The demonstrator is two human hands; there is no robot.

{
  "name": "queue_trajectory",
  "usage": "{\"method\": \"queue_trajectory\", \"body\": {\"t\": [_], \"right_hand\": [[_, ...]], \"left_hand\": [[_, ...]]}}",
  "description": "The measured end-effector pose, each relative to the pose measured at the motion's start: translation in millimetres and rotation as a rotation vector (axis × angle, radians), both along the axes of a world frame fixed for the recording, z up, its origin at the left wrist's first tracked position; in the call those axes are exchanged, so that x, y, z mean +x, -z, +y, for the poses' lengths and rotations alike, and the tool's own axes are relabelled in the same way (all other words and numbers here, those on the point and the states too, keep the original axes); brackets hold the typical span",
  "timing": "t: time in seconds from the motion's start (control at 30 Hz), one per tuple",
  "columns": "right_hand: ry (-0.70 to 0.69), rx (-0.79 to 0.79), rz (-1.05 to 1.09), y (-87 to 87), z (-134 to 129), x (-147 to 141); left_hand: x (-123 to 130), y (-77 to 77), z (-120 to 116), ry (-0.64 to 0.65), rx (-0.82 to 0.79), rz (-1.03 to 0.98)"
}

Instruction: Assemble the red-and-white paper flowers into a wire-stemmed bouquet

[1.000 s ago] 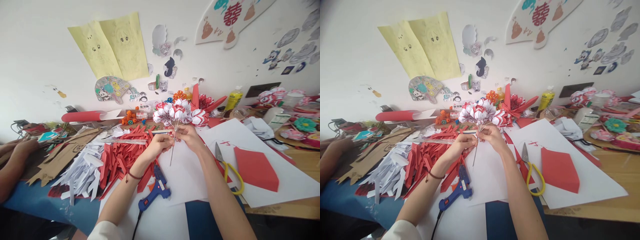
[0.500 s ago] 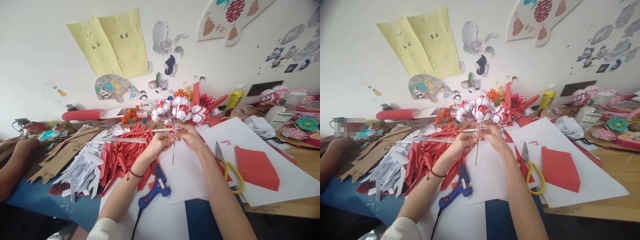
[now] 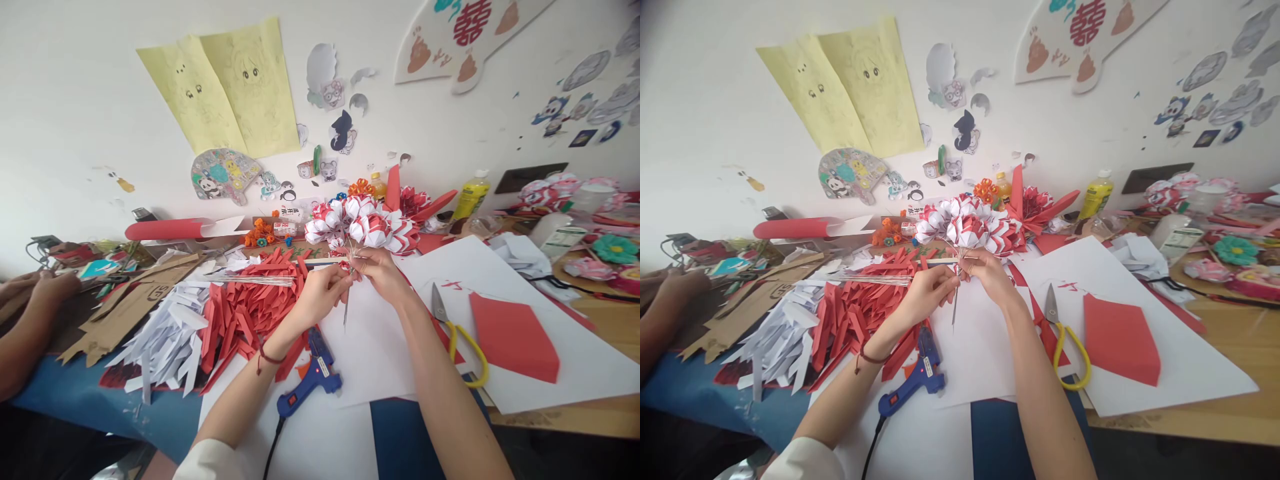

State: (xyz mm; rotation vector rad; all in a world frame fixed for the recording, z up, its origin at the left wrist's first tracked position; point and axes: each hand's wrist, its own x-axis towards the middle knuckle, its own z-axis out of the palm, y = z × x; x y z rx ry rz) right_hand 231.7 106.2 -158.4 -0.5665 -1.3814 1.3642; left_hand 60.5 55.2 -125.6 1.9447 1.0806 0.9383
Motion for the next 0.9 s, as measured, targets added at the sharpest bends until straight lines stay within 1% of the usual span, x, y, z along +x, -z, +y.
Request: {"method": "queue_trajectory", "body": {"t": [0.1, 0.17, 0.23, 0.37, 0.47, 0.53, 0.6, 0.9], "right_hand": [[-0.02, 0.013, 0.002, -2.0, -1.2, -0.9], [-0.032, 0.021, 0.008, -2.7, -1.5, -1.5], [-0.026, 0.023, 0.012, -2.5, -1.3, -2.1], [-0.012, 0.038, 0.008, -1.8, -0.7, -3.0], [-0.012, 0.046, 0.016, -2.1, -0.7, -3.0], [-0.016, 0.049, 0.027, -2.2, -0.8, -2.8], [-0.023, 0.05, 0.022, -2.0, -1.0, -2.6], [-0.05, 0.074, 0.018, -5.4, -5.4, 0.5]], "left_hand": [[-0.3, -0.1, -1.6, -0.028, 0.021, 0.032], [0.5, -0.9, -3.8, -0.03, 0.005, 0.007], [2.9, -1.7, -7.0, -0.016, -0.058, -0.061], [9.7, -1.0, -12.4, 0.004, -0.244, -0.245], [13.7, 1.2, -13.8, 0.018, -0.301, -0.387], [15.6, 2.8, -14.1, 0.015, -0.302, -0.46], [17.0, 3.9, -14.7, 0.001, -0.292, -0.487], [19.2, 3.5, -16.9, -0.048, -0.237, -0.456]]}}
